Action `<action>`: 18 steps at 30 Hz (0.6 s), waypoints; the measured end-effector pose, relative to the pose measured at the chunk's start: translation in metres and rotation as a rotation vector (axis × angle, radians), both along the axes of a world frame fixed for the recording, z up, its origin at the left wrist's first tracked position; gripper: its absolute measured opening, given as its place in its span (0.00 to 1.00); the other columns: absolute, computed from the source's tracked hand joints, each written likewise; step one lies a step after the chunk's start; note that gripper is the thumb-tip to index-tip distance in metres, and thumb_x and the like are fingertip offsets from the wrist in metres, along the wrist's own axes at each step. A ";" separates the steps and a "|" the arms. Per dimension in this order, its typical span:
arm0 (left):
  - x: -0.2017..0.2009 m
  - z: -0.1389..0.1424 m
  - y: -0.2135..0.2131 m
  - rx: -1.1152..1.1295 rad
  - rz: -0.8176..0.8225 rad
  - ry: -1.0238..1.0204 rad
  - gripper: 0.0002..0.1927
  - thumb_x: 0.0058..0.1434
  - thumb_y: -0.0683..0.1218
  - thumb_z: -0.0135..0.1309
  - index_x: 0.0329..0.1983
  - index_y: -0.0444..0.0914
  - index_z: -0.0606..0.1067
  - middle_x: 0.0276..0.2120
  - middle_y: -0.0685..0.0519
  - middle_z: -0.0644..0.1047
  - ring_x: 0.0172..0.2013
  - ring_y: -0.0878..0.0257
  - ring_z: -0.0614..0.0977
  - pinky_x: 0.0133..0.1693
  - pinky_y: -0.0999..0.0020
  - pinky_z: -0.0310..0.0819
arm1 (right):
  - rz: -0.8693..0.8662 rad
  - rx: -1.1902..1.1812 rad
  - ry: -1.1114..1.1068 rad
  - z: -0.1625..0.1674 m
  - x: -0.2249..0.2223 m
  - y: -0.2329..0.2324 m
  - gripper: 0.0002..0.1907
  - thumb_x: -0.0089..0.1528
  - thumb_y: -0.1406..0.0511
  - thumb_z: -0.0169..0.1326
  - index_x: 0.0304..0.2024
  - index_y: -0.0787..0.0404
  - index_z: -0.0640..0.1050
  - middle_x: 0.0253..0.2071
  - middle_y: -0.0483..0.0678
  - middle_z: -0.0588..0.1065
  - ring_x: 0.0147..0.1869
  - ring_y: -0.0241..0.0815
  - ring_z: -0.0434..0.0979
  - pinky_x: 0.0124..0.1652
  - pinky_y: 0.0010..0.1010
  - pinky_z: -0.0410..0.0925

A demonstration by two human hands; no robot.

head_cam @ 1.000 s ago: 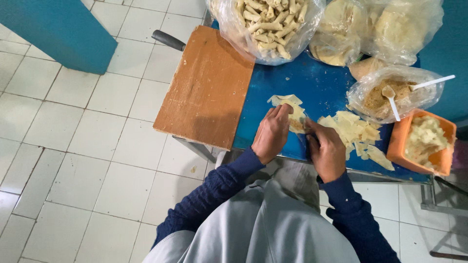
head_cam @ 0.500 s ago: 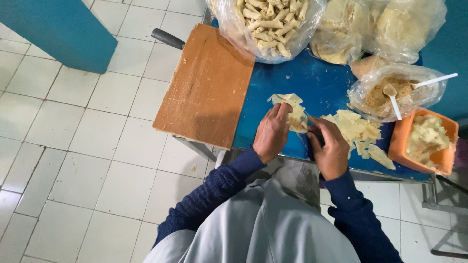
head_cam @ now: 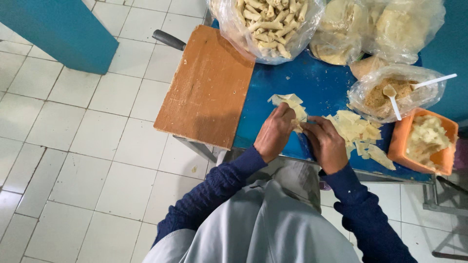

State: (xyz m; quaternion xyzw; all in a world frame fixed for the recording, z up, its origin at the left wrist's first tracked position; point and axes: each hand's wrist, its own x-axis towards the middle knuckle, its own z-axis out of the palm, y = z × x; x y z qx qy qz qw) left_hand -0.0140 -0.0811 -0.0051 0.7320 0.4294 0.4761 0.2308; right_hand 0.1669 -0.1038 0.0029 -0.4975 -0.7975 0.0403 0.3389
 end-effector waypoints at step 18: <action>-0.005 -0.006 0.017 0.183 -0.072 0.219 0.04 0.57 0.37 0.49 0.35 0.34 0.73 0.42 0.46 0.72 0.47 0.46 0.73 0.48 0.55 0.71 | -0.067 -0.046 -0.006 -0.001 -0.003 0.017 0.06 0.65 0.71 0.58 0.43 0.60 0.82 0.45 0.52 0.77 0.49 0.55 0.79 0.45 0.41 0.71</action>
